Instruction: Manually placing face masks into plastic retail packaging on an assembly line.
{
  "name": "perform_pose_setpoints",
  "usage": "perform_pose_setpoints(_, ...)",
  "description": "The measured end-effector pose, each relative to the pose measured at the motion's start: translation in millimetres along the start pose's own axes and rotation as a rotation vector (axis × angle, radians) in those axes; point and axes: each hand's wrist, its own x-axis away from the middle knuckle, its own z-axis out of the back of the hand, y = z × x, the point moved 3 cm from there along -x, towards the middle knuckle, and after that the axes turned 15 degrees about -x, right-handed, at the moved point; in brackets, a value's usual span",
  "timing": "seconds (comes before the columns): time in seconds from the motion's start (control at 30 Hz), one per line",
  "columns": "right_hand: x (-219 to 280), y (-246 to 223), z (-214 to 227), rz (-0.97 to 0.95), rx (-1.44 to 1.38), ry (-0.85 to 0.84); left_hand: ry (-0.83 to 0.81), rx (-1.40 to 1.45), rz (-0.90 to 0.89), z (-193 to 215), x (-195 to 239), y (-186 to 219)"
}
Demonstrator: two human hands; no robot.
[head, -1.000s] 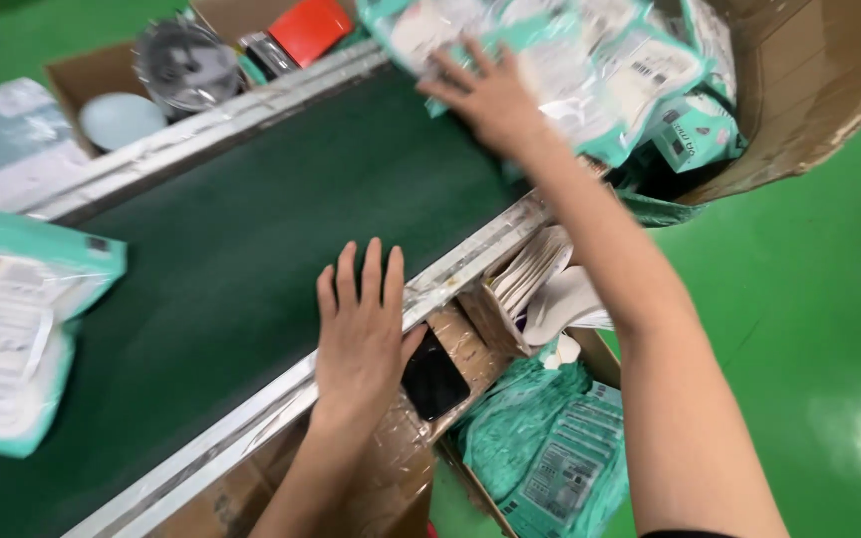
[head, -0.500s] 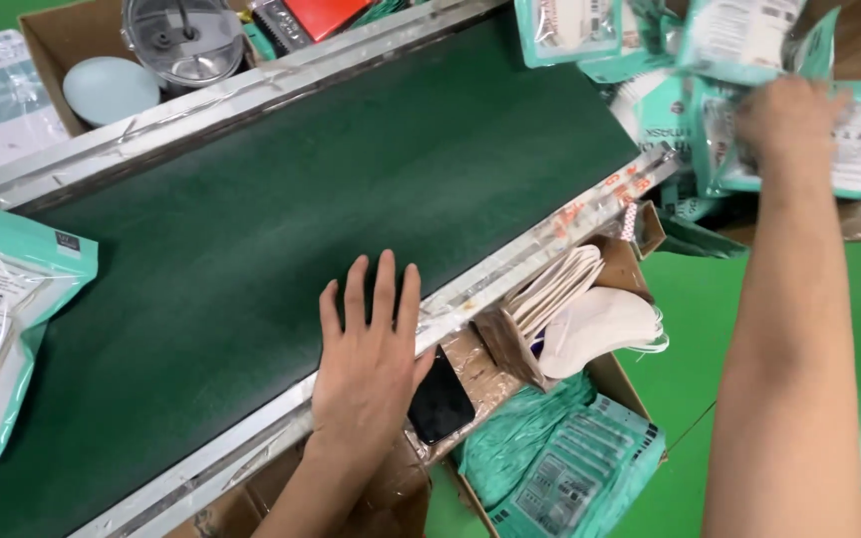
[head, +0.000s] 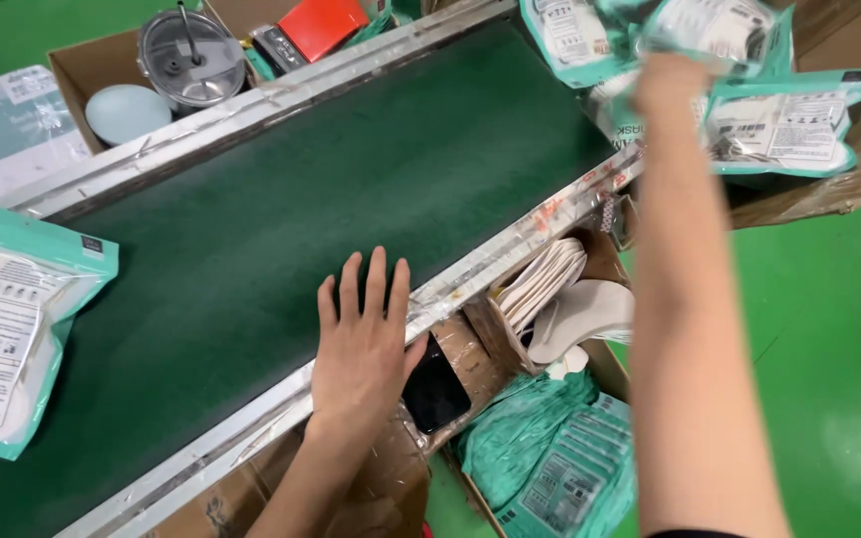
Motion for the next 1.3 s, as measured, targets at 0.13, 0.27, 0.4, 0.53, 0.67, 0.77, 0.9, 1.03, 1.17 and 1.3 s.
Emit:
perform_pose_setpoints(0.13, 58.0, 98.1, -2.7, 0.115, 0.154, 0.49, 0.028, 0.035, 0.0, 1.0, -0.7, 3.1)
perform_pose_setpoints(0.27, 108.0, 154.0, -64.4, 0.305, 0.031, 0.113, 0.006, -0.004, -0.017, 7.2, 3.6, 4.5)
perform_pose_setpoints(0.4, 282.5, 43.4, 55.9, 0.609, -0.524, 0.416, 0.113, -0.01, -0.032, 9.1, 7.0, 5.6)
perform_pose_setpoints(0.53, 316.1, 65.9, 6.8, 0.082, -1.118, 0.606, 0.124, -0.074, -0.005, 12.8, 5.1, 4.0)
perform_pose_setpoints(0.67, 296.7, 88.8, -18.8, -0.324, -1.202, 0.444, 0.114, -0.117, -0.015, 17.3, 5.7, 5.1)
perform_pose_setpoints(0.77, 230.4, 134.1, -80.6, -0.337, -0.993, 0.431, 0.115, -0.111, -0.028, 13.1, 5.9, 5.3)
perform_pose_setpoints(0.9, 157.3, 109.0, -28.7, 0.003, -0.87, 0.755, 0.142, -0.099, -0.037, 15.9, 8.7, 5.9)
perform_pose_setpoints(1.03, 170.4, 132.5, -28.2, -0.061, -0.942, 0.521, 0.113, -0.081, -0.067, 14.8, 7.9, 10.8)
perform_pose_setpoints(1.17, 232.0, 207.4, -55.1, -0.338, -1.483, 0.387, 0.153, -0.096, -0.063, 9.1, 8.7, 7.0)
perform_pose_setpoints(1.3, 139.6, 195.4, -83.0, -0.336, -1.214, 0.603, 0.164, -0.105, -0.075, 8.4, 10.3, 9.0)
